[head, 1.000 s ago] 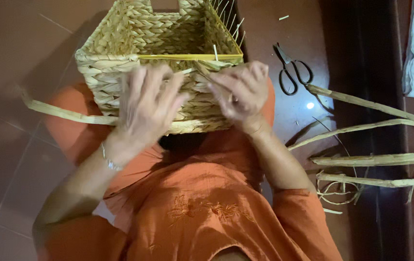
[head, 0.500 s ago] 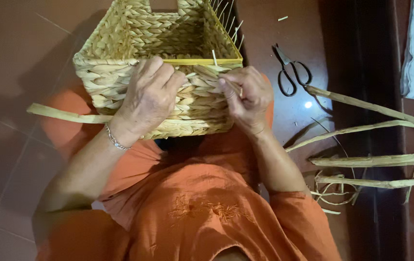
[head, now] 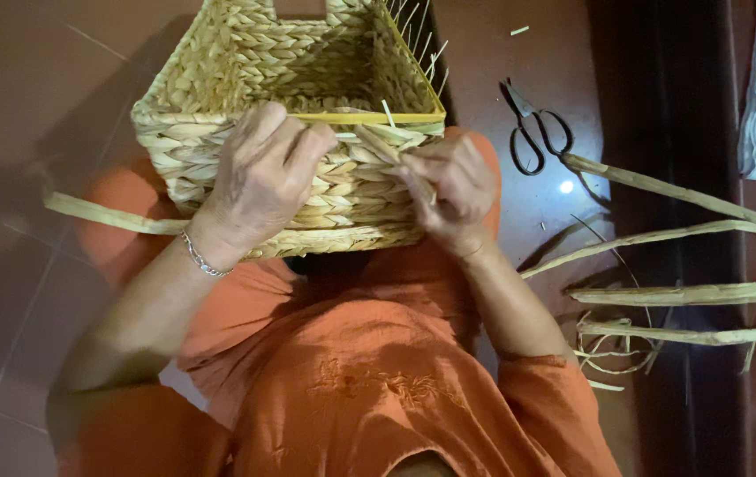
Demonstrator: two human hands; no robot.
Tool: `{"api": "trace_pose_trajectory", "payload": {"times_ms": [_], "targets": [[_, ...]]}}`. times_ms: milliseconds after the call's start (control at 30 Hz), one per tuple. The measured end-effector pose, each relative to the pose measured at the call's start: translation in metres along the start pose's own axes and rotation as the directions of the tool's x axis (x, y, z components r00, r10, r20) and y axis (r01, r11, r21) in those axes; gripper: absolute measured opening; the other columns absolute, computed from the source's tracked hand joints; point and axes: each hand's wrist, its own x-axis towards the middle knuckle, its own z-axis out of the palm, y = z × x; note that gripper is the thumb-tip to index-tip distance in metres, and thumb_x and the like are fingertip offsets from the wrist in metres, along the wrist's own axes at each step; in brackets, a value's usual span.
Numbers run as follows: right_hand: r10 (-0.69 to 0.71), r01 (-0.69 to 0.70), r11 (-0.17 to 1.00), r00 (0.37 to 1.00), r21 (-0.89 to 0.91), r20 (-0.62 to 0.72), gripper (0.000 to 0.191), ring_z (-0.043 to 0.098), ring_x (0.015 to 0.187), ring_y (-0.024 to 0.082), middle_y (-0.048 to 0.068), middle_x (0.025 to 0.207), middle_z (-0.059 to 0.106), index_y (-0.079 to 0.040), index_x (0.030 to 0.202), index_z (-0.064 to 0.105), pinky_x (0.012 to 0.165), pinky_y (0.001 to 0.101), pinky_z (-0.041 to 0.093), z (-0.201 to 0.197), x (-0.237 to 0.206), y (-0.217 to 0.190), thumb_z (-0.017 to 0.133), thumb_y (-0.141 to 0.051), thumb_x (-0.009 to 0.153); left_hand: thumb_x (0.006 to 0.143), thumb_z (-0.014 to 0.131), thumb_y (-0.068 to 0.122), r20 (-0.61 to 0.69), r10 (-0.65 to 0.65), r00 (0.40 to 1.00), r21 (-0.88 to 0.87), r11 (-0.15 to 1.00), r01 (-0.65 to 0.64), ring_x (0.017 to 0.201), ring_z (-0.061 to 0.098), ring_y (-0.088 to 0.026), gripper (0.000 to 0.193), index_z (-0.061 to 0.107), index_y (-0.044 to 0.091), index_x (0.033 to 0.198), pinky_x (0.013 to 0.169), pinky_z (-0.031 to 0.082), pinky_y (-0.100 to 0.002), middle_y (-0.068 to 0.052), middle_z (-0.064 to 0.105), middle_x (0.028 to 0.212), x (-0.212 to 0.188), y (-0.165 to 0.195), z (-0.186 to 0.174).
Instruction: The person sits on the floor weaving a water hyacinth basket, wrapping palm-leaf strips around the rim and tucking them into the woven sides. They cut strips with scissors, pull strips tight by hand, and rotate the basket to work around its edges.
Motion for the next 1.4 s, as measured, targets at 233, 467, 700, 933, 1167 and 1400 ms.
{"api": "trace_pose_trajectory", "payload": {"times_ms": [233, 467, 700, 933, 1167, 1400], "targets": [[-0.101, 0.101, 0.994, 0.995, -0.03, -0.001, 0.028, 0.066, 0.085, 0.025, 0.007, 0.098, 0.069, -0.007, 0.107, 0.069, 0.071, 0.0374, 0.047, 0.002, -0.004, -0.004, 0.088, -0.004, 0.087, 0.098, 0.074, 0.014, -0.032, 0.152, 0.988, 0.296, 0.945, -0.136, 0.099, 0.049, -0.018, 0.011, 0.064, 0.01, 0.097, 0.088, 0.037, -0.035, -0.001, 0.052, 0.092, 0.014, -0.005, -0.001], [-0.154, 0.154, 0.985, 0.988, -0.074, 0.013, 0.029, 0.063, 0.088, 0.026, 0.007, 0.101, 0.068, -0.009, 0.108, 0.07, 0.079, 0.0389, 0.049, 0.006, -0.004, -0.01, 0.089, -0.008, 0.086, 0.097, 0.082, 0.018, -0.009, 0.108, 0.994, 0.106, 0.989, -0.106, 0.09, 0.049, -0.02, 0.019, 0.068, 0.007, 0.092, 0.079, 0.04, -0.033, -0.004, 0.056, 0.084, 0.036, -0.023, 0.027], [-0.2, 0.207, 0.966, 0.978, -0.155, 0.063, 0.031, 0.06, 0.093, 0.027, 0.007, 0.11, 0.064, -0.01, 0.112, 0.07, 0.082, 0.0406, 0.048, 0.005, -0.008, -0.011, 0.089, -0.007, 0.086, 0.095, 0.069, -0.005, 0.159, 0.037, 0.987, -0.309, 0.951, 0.014, 0.084, 0.063, -0.021, 0.025, 0.073, -0.002, 0.119, 0.075, 0.057, -0.038, -0.012, 0.072, 0.096, 0.052, -0.021, 0.022], [-0.207, 0.223, 0.956, 0.973, -0.193, 0.098, 0.032, 0.059, 0.096, 0.028, 0.007, 0.115, 0.062, -0.01, 0.114, 0.071, 0.085, 0.0417, 0.046, 0.005, -0.012, -0.01, 0.086, -0.005, 0.086, 0.087, 0.059, -0.002, 0.677, -0.148, 0.721, -0.512, 0.609, 0.606, 0.104, 0.069, -0.022, 0.047, 0.063, 0.005, 0.134, 0.082, 0.06, -0.032, -0.016, 0.068, 0.12, 0.081, -0.032, 0.003], [-0.188, 0.224, 0.949, 0.967, -0.222, 0.172, 0.037, 0.058, 0.098, 0.029, 0.007, 0.117, 0.061, -0.011, 0.119, 0.071, 0.087, 0.0416, 0.046, 0.003, -0.008, -0.014, 0.083, -0.01, 0.084, 0.092, 0.073, 0.008, 0.685, -0.194, 0.702, -0.556, 0.483, 0.676, 0.097, 0.075, -0.02, 0.029, 0.072, 0.002, 0.12, 0.088, 0.059, -0.031, -0.012, 0.076, 0.11, 0.097, -0.045, 0.028], [-0.168, 0.181, 0.982, 0.965, -0.046, 0.202, 0.06, 0.055, 0.096, 0.031, 0.013, 0.115, 0.059, -0.006, 0.124, 0.065, 0.084, 0.0451, 0.043, -0.009, -0.001, -0.018, 0.079, -0.049, 0.085, 0.08, 0.08, 0.0, 0.692, -0.181, 0.699, -0.631, 0.318, 0.708, 0.084, 0.07, -0.014, 0.049, 0.062, -0.001, 0.125, 0.075, 0.058, -0.024, -0.013, 0.075, 0.096, 0.105, -0.036, 0.037]]}}
